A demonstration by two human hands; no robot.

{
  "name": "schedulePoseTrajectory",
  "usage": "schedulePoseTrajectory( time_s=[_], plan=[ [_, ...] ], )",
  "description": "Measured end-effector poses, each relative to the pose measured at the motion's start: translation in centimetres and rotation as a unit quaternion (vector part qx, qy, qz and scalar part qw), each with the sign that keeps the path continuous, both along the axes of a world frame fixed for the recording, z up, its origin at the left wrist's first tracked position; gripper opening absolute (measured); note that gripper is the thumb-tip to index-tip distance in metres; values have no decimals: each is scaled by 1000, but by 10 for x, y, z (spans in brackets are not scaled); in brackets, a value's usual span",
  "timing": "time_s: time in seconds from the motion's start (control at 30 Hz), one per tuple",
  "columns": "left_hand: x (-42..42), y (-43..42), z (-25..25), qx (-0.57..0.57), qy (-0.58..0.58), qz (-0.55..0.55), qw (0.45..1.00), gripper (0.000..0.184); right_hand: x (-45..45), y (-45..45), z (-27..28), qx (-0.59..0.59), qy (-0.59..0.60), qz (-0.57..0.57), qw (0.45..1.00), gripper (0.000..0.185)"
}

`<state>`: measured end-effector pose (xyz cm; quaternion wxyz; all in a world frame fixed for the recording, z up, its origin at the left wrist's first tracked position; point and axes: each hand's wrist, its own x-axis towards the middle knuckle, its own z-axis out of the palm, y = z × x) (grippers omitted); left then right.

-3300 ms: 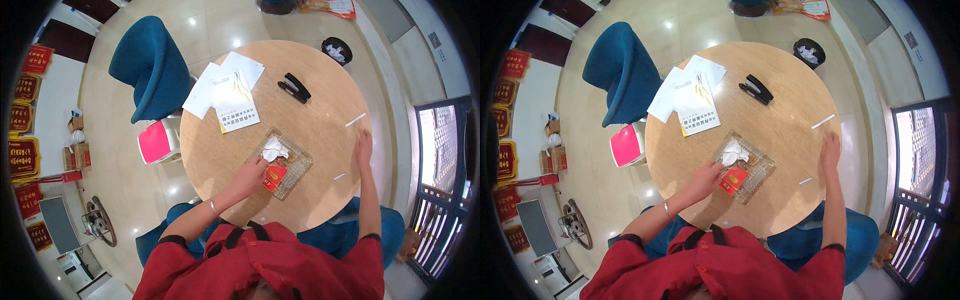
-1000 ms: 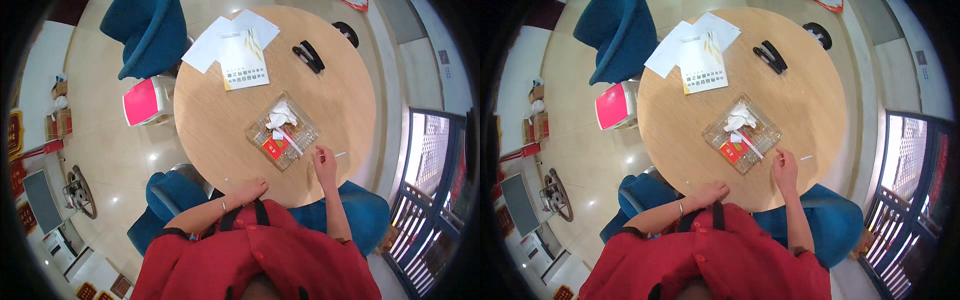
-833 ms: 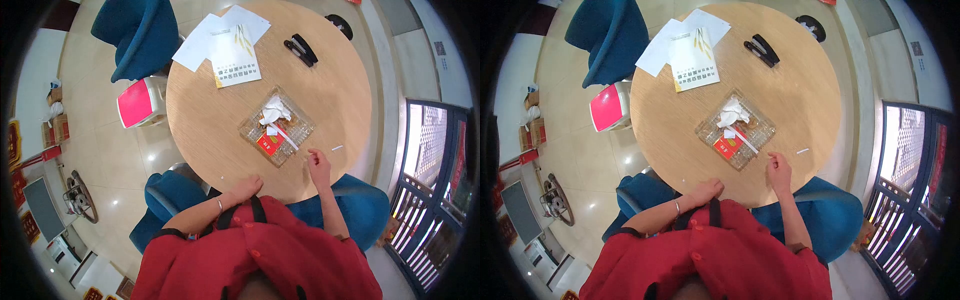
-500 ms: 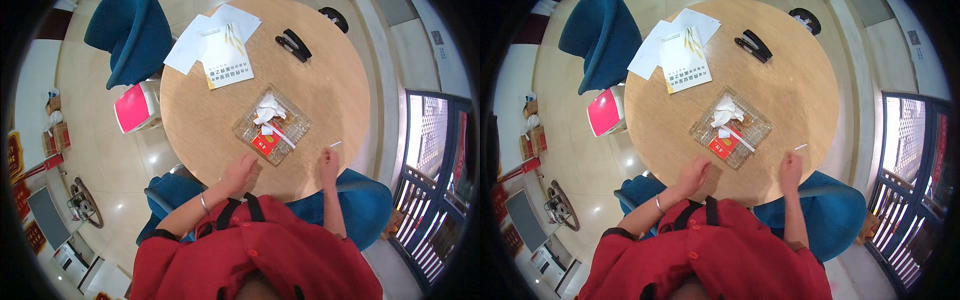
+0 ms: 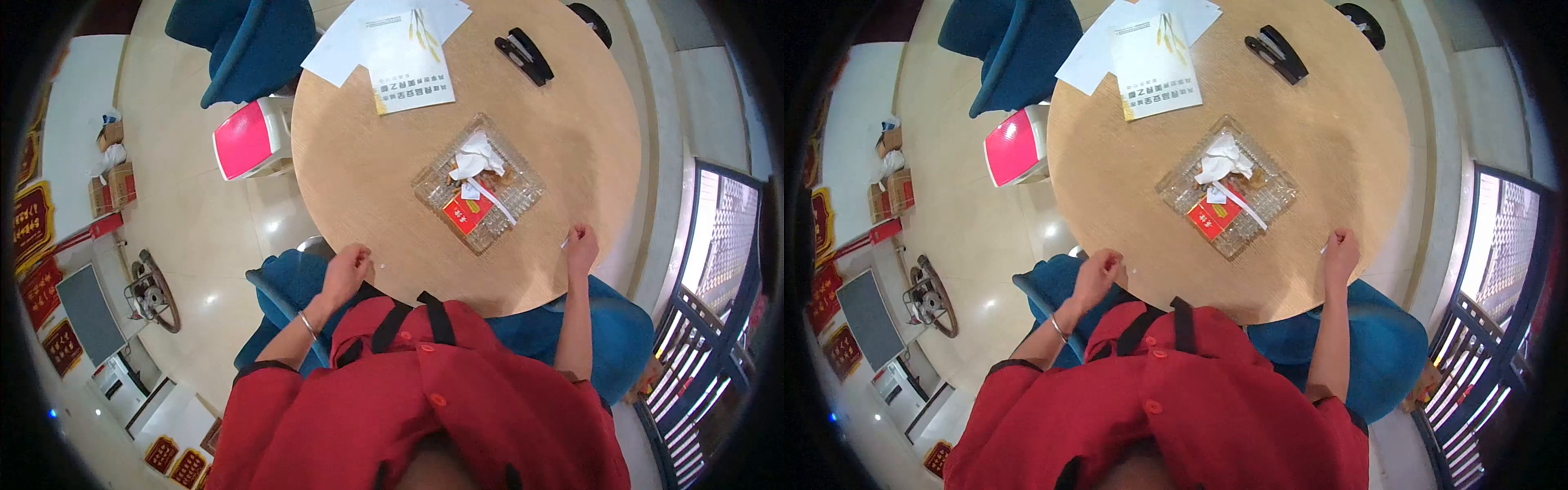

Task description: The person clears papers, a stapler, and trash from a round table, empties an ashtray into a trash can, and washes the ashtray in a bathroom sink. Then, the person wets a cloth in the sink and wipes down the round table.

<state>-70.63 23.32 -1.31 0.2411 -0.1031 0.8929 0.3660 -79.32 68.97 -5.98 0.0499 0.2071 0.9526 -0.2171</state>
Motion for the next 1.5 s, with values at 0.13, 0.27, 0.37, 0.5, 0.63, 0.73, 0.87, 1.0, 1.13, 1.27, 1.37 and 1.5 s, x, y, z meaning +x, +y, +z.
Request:
schedulePoseTrajectory(
  time_s=[0.13, 0.27, 0.37, 0.5, 0.63, 0.73, 0.87, 1.0, 1.13, 1.27, 1.37, 1.5],
  plan=[
    [15, 27, 5, -22, -3, -17, 1000, 22, -3, -12, 11, -9, 39, -57, 998, 21],
    [23, 34, -9, -44, 63, -96, 992, 23, 15, 13, -9, -43, 42, -123, 991, 26],
    [28, 36, -21, -82, 40, -149, 985, 15, 36, 31, -8, 4, 95, -21, 995, 27],
    [18, 39, -16, -83, 2, -117, 990, 11, 23, -4, 4, -95, 9, -145, 985, 23],
    [-30, 76, 19, 22, 125, -89, 988, 10, 6, -28, 16, -1, -55, -37, 998, 14],
    [-87, 113, 46, 75, 198, -88, 973, 14, 2, -31, 15, 17, -36, 2, 999, 10],
    [-118, 140, 53, 100, 206, -148, 962, 19, 2, -35, 19, -1, -34, 10, 999, 8],
    [-126, 127, 56, 132, 216, -134, 958, 26, -15, -67, 59, -109, 1, -35, 993, 9],
    [-132, 92, 51, 149, 143, -87, 975, 26, -35, -127, 98, -213, 2, 59, 975, 10],
    [-158, 44, 46, 90, 110, -43, 989, 26, -54, -155, 98, -126, 105, 235, 958, 12],
    [-201, -15, 14, 22, 157, 8, 987, 26, -98, -181, 119, -161, 70, 181, 968, 12],
    [-294, -73, -14, -105, 350, -14, 931, 31, -170, -235, 99, -109, 42, 204, 972, 13]
  ],
)
